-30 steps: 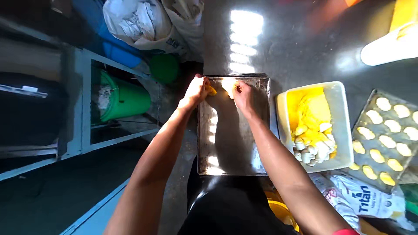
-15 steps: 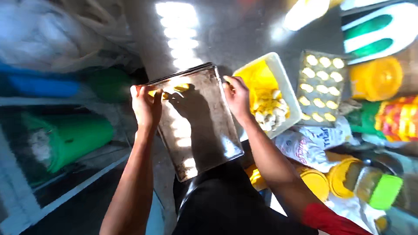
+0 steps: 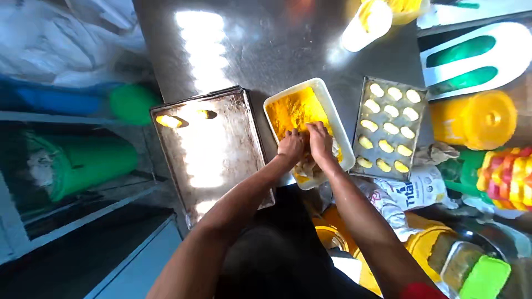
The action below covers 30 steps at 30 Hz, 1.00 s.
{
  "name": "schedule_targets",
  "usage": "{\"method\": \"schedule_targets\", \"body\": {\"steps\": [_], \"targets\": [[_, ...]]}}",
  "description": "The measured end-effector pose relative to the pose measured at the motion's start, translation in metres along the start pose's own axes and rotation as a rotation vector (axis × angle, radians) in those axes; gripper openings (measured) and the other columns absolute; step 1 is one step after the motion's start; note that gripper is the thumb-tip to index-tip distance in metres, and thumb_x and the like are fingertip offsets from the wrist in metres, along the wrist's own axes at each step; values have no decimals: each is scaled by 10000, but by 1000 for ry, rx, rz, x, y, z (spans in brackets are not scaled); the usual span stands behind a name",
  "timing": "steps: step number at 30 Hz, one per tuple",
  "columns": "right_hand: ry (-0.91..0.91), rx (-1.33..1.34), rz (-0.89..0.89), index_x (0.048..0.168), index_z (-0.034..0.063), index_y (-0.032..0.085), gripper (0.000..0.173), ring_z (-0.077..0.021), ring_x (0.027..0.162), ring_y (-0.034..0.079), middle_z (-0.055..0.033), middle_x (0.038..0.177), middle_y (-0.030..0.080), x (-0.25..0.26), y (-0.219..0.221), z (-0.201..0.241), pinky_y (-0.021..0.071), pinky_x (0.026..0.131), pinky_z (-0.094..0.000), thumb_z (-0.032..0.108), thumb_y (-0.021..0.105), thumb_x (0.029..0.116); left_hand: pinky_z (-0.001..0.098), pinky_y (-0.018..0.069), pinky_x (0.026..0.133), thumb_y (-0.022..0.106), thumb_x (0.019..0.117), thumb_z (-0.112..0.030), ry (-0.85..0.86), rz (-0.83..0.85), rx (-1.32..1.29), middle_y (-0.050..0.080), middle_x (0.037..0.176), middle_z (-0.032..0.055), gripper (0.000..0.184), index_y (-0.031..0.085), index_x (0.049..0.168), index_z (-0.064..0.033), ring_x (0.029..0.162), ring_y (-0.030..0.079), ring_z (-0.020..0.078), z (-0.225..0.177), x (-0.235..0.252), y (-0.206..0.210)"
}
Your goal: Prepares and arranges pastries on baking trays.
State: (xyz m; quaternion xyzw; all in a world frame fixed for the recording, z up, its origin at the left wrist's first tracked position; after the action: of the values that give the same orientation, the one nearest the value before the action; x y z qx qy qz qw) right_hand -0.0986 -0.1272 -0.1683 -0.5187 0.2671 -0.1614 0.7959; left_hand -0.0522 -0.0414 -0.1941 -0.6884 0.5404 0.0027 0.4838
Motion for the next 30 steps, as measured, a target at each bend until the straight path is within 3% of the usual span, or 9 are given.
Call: {"method": "schedule_targets", "body": {"steps": [4, 7, 10, 12, 17, 22, 24, 27, 30], "targets": [[-82, 211, -58, 1216, 70, 671, 271, -389, 1162, 629, -209, 1312, 598, 23, -24, -33, 560, 955, -561, -2, 617, 961, 599, 587, 864, 718, 884, -48, -89, -154, -85, 577, 1321, 245, 395, 645, 1272, -49, 1117, 636, 444, 7, 8, -40], [-16, 117, 11, 1421, 23, 534, 452, -439, 1297, 561, -261, 1459, 501, 29, -24, -43, 522, 1033, -588, 12, 589, 972, 551, 574, 942, 599, 962, -49, -230, -287, -41, 533, 1374, 247, 373, 601, 1334, -29, 1207, 600, 427, 19, 31, -60], [-51, 103, 139, 1426, -28, 533, 491, -459, 1339, 509, -291, 1490, 467, 23, 3, -22, 488, 1060, -587, 11, 614, 944, 561, 563, 970, 723, 895, -76, -272, -364, -190, 478, 1428, 261, 479, 578, 1347, -11, 1234, 572, 437, 7, 26, -30], [-104, 277, 163, 1392, 25, 605, 478, -393, 1380, 496, -224, 1512, 493, 26, 13, -11, 463, 1115, -545, 7, 651, 917, 521, 552, 1007, 711, 918, -141, -309, -434, -364, 526, 1400, 223, 430, 620, 1328, -50, 1239, 586, 374, 6, 24, -12], [-110, 369, 121, 1307, 135, 693, 411, -331, 1197, 620, -165, 1303, 631, 57, 14, -41, 549, 978, -533, 98, 725, 900, 534, 561, 982, 722, 944, -365, -415, -409, -452, 541, 1388, 236, 481, 631, 1269, -21, 1187, 629, 368, 24, 17, -12], [-169, 272, 246, 1347, 143, 666, 455, -385, 1160, 638, -190, 1277, 652, 68, 14, -39, 539, 952, -599, 91, 715, 898, 593, 563, 917, 730, 904, -165, -436, -355, -454, 642, 1254, 241, 429, 594, 1289, -34, 1105, 666, 400, 25, 27, -28], [-154, 282, 226, 1352, 108, 651, 382, -386, 1166, 655, -190, 1272, 679, 70, 9, -46, 528, 977, -606, 173, 655, 976, 606, 569, 873, 674, 938, -139, -434, -310, -425, 692, 1156, 236, 349, 615, 1266, -36, 1051, 690, 407, 15, 21, -33], [-151, 164, 170, 1258, 88, 693, 301, -382, 1133, 643, -188, 1259, 641, 62, 8, -48, 554, 910, -590, 238, 624, 1006, 577, 544, 976, 671, 938, -132, -391, -300, -226, 550, 1349, 234, 351, 638, 1273, -31, 1220, 579, 422, 15, 24, -21], [-196, 144, 242, 1318, 161, 685, 388, -362, 1206, 607, -154, 1292, 646, 59, 17, -40, 530, 970, -569, 176, 707, 932, 576, 543, 980, 694, 941, -192, -353, -270, -136, 571, 1330, 223, 405, 621, 1312, -47, 1233, 575, 416, 26, 34, -9]]}}
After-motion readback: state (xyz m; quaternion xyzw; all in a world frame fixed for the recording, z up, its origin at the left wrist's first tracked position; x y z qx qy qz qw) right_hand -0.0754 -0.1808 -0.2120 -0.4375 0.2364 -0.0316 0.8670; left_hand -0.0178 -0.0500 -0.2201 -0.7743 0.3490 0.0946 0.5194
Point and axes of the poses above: each hand's wrist, its own x-axis towards the middle knuckle, its own y-axis out of the palm, z = x × y, the point moved 9 cm from there along x, towards the middle knuckle
